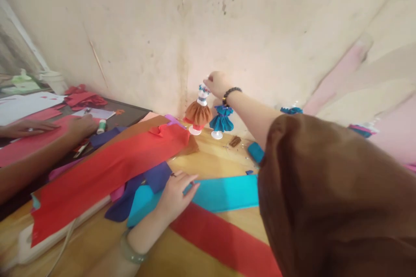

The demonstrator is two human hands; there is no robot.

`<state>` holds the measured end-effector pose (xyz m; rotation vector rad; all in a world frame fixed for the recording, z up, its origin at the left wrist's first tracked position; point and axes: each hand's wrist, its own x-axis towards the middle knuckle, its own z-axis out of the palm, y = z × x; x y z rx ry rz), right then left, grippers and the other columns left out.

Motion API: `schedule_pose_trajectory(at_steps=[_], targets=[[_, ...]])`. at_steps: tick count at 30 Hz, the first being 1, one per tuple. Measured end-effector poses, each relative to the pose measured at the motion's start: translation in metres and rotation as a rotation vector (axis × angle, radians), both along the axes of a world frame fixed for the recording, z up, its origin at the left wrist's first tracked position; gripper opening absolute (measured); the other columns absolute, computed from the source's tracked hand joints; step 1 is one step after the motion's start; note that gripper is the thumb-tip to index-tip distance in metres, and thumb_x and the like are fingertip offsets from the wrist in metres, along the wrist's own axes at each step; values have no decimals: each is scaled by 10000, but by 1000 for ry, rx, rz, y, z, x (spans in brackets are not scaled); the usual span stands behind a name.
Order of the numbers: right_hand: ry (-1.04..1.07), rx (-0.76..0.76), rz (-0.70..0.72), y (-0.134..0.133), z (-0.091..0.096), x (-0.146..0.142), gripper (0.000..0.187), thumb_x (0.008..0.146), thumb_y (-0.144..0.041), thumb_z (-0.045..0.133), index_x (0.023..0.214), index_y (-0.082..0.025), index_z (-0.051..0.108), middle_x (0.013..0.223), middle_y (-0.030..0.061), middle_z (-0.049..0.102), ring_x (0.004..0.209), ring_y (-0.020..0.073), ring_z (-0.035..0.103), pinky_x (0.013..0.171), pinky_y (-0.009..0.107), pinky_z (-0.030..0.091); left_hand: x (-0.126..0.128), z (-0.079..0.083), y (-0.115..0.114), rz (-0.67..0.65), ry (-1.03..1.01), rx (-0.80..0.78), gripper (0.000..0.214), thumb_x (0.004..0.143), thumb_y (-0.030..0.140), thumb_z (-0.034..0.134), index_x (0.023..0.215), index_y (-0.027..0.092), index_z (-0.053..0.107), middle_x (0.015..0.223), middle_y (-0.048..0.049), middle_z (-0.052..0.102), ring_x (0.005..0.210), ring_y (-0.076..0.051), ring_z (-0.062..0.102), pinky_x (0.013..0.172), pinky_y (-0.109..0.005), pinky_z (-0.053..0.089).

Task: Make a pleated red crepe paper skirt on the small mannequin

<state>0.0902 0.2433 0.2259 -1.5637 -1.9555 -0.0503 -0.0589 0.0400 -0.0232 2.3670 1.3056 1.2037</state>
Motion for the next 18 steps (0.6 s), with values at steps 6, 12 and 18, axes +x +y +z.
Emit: schedule_pose_trajectory(at_steps=[6, 12, 18], targets=[[-87, 48, 64, -115, 38, 44, 328, 934, -329, 579, 772, -60, 676, 726, 94, 705, 700, 126, 583, 670, 301, 383, -2, 9, 0, 105, -260, -17, 229, 944, 341, 520, 1013, 187, 675, 819, -61, 700, 810, -194, 642, 821, -346, 503], [-106, -19, -106, -203, 26, 67, 319, 891, -284, 655, 617, -126, 609, 539, 18, 613, 540, 85, 478, 589, 288, 335, 3, 10, -3, 80, -315, -114, 238, 911, 369, 562, 995, 180, 680, 863, -62, 713, 846, -192, 652, 857, -336, 513], [-24, -43, -117, -242, -1, 95, 311, 873, -281, 643, 590, -205, 537, 480, -18, 538, 470, 135, 500, 523, 285, 329, 5, 9, -1, -39, -135, -256, 227, 891, 317, 604, 1050, 185, 699, 988, -64, 732, 949, -213, 663, 917, -351, 500]])
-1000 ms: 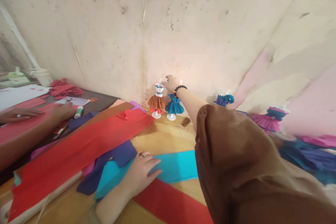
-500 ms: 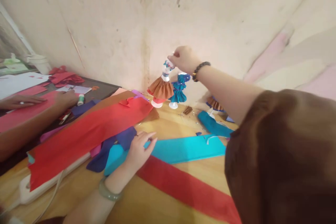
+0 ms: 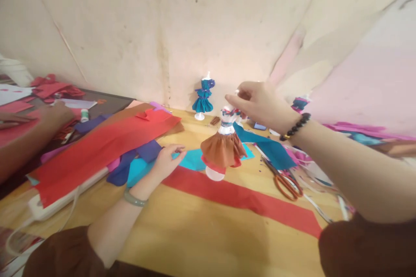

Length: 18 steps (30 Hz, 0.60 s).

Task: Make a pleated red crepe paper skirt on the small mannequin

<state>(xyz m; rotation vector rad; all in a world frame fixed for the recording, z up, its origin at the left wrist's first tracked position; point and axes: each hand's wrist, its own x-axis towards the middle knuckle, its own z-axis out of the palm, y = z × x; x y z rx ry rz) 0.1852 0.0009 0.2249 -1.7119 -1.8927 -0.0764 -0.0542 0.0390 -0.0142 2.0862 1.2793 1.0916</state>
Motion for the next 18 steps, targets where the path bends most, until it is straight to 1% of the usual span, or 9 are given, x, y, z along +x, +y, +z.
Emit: schedule_pose_trajectory(at_steps=[3, 5, 6, 8, 10, 12, 14, 16, 18], targets=[[-10, 93, 88, -9, -15, 11, 330, 885, -369, 619, 605, -232, 511, 489, -11, 533, 489, 160, 518, 522, 298, 339, 1, 3, -4, -90, 216, -5, 255, 830, 384, 700, 999, 195, 730, 1010, -76, 721, 1013, -260, 639, 977, -404, 455], [1, 139, 100, -11, -23, 12, 349, 896, -423, 595, 614, -247, 491, 502, -3, 536, 517, 178, 535, 525, 309, 348, 2, 5, -9, -142, 402, -4, 293, 814, 433, 718, 995, 203, 738, 1046, -96, 700, 1054, -297, 614, 986, -441, 431], [7, 156, 99, -10, -27, 11, 361, 899, -448, 585, 615, -254, 478, 506, 1, 535, 528, 184, 540, 527, 313, 352, 3, 5, -11, -160, 460, -7, 294, 818, 438, 714, 998, 207, 737, 1056, -102, 688, 1058, -303, 606, 975, -445, 430], [9, 189, 102, -8, -32, 6, 390, 902, -489, 568, 609, -263, 445, 510, 6, 532, 537, 188, 536, 529, 319, 356, 4, 5, -14, -195, 492, -28, 245, 828, 405, 707, 973, 208, 731, 1044, -102, 672, 1040, -294, 598, 944, -427, 436], [0, 217, 110, -5, -37, 0, 406, 903, -513, 557, 609, -264, 427, 527, 11, 537, 539, 183, 524, 531, 321, 358, 4, 6, -15, -228, 494, -48, 163, 833, 353, 699, 900, 206, 720, 976, -81, 662, 996, -270, 598, 906, -392, 442], [-15, 240, 120, 0, -41, -4, 395, 907, -509, 548, 621, -256, 444, 564, 16, 550, 550, 176, 519, 541, 319, 360, 4, 9, -16, -259, 499, -58, 114, 832, 310, 689, 792, 204, 700, 888, -56, 648, 937, -245, 599, 867, -361, 442], [-30, 243, 127, 6, -44, -8, 364, 910, -485, 541, 645, -242, 477, 596, 15, 559, 561, 167, 517, 554, 309, 358, 3, 13, -17, -296, 499, -62, 134, 822, 273, 684, 708, 205, 670, 823, -37, 637, 877, -221, 599, 837, -337, 436], [-45, 236, 119, 11, -48, -9, 345, 903, -459, 548, 654, -230, 484, 602, 8, 555, 563, 155, 508, 561, 296, 347, 1, 19, -19, -348, 498, -64, 138, 804, 252, 689, 678, 207, 652, 772, -18, 640, 824, -200, 600, 808, -316, 430], [-55, 227, 98, 16, -51, -11, 346, 887, -448, 569, 643, -224, 467, 594, 1, 547, 560, 144, 495, 563, 284, 332, 0, 24, -22, -422, 478, -85, 97, 788, 245, 682, 700, 215, 654, 741, 5, 655, 771, -179, 603, 759, -291, 425]])
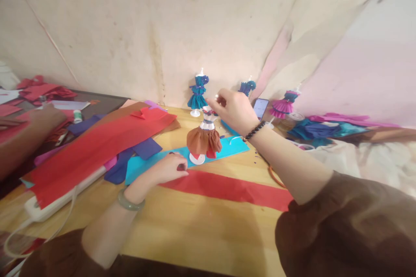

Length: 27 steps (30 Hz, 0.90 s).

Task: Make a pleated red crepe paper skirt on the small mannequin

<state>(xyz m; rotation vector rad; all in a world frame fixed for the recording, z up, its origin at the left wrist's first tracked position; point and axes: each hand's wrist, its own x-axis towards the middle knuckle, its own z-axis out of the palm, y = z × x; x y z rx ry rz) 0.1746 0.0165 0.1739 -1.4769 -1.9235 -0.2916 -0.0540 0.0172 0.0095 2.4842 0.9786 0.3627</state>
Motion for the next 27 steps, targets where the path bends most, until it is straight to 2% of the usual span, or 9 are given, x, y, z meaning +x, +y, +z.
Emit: schedule_pose_trajectory(at_steps=[2, 5, 8, 11, 14, 18, 20, 24, 27], targets=[[6, -11, -17, 3, -3, -1, 354, 876, -444, 588, 635, -222, 455, 589, -2, 548, 559, 137, 491, 564, 278, 326, -1, 3, -4, -51, -50, -79, 36, 779, 247, 655, 755, 225, 670, 753, 21, 679, 738, -164, 609, 709, -272, 419], [23, -26, -26, 4, -6, -3, 366, 873, -446, 602, 629, -223, 447, 586, -4, 549, 556, 134, 487, 562, 274, 321, -1, 6, -9, -90, -131, -196, 92, 770, 262, 624, 827, 232, 690, 775, 27, 691, 710, -157, 604, 664, -262, 414], [31, -35, -22, 4, -7, -6, 393, 884, -464, 590, 616, -225, 429, 583, -7, 537, 554, 132, 474, 546, 272, 300, 1, 8, -11, -86, -159, -242, 133, 783, 345, 651, 816, 226, 700, 729, 27, 670, 673, -150, 581, 633, -258, 407], [30, -37, -18, 5, -8, -10, 402, 895, -464, 565, 606, -226, 417, 581, -8, 521, 550, 131, 452, 537, 272, 275, 5, 7, -11, -1, -214, -264, 268, 810, 473, 650, 778, 214, 710, 716, 17, 675, 667, -149, 578, 618, -255, 407], [35, -26, -42, 7, -7, -14, 406, 888, -441, 565, 588, -229, 391, 573, -10, 496, 539, 125, 412, 537, 274, 259, 10, 0, -7, 129, -323, -365, 351, 830, 530, 618, 802, 195, 721, 748, -3, 703, 683, -161, 604, 613, -261, 429], [31, -6, -33, 10, -8, -14, 415, 887, -436, 544, 574, -233, 362, 553, -17, 458, 529, 123, 380, 539, 280, 248, 15, -12, 0, 298, -530, -654, 318, 715, 457, 770, 792, 157, 698, 729, -23, 699, 672, -161, 621, 601, -264, 475], [34, -3, -42, 12, -8, -12, 419, 887, -447, 535, 572, -235, 358, 547, -18, 447, 528, 128, 383, 540, 285, 247, 17, -14, 1, 341, -617, -772, 309, 731, 420, 776, 849, 146, 697, 774, -38, 711, 654, -140, 622, 616, -268, 504], [42, -21, -91, 16, -5, -9, 426, 887, -457, 537, 569, -243, 352, 544, -13, 445, 528, 137, 389, 541, 296, 249, 22, -15, 0, 277, -848, -1039, 276, 823, 350, 728, 992, 136, 682, 1029, -116, 737, 855, -161, 697, 841, -337, 557], [32, -9, -85, 17, 4, -8, 431, 901, -455, 527, 567, -249, 350, 529, -9, 451, 531, 147, 419, 541, 301, 270, 24, -17, -1, 221, -1093, -1322, 241, 834, 263, 723, 1029, 130, 672, 1056, -137, 741, 984, -214, 708, 938, -383, 534]])
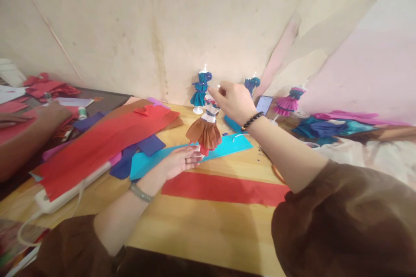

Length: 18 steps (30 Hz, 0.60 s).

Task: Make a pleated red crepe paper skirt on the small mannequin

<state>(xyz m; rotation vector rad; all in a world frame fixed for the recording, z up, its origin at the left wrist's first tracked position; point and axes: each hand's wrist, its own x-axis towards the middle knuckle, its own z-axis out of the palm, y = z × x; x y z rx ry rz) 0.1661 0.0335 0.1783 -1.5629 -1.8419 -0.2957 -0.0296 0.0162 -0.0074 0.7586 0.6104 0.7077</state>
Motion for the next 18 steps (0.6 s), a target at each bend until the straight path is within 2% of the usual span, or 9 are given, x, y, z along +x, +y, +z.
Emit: schedule_pose_trajectory(at_steps=[4, 7, 11, 18], targets=[[2, -49, -32, -1, 14, -4, 441, 913, -460, 522, 560, -260, 351, 503, 3, 472, 555, 179, 489, 553, 317, 300, 2, -2, 0, 30, -204, -101, 183, 866, 169, 667, 1045, 130, 666, 1000, -120, 757, 978, -224, 725, 1000, -403, 507], [6, -89, -50, -3, 19, -11, 440, 916, -429, 525, 548, -259, 353, 498, 10, 487, 568, 188, 511, 559, 321, 317, 2, 3, -2, 110, -302, -112, 135, 843, 51, 630, 958, 111, 666, 920, -102, 760, 914, -225, 738, 1010, -425, 505], [-16, -106, -23, -5, 19, -21, 433, 913, -407, 520, 539, -253, 365, 512, 15, 502, 558, 178, 499, 546, 314, 324, 4, 11, -5, 212, -317, -122, 123, 828, 7, 586, 844, 103, 661, 836, -102, 756, 805, -210, 737, 947, -420, 537], [-33, -141, -55, -6, 20, -24, 414, 905, -434, 514, 557, -256, 380, 530, 24, 521, 570, 189, 516, 556, 320, 328, 6, 12, -3, 239, -292, -154, 157, 793, -24, 586, 793, 121, 648, 704, -75, 731, 655, -171, 700, 812, -372, 561]])
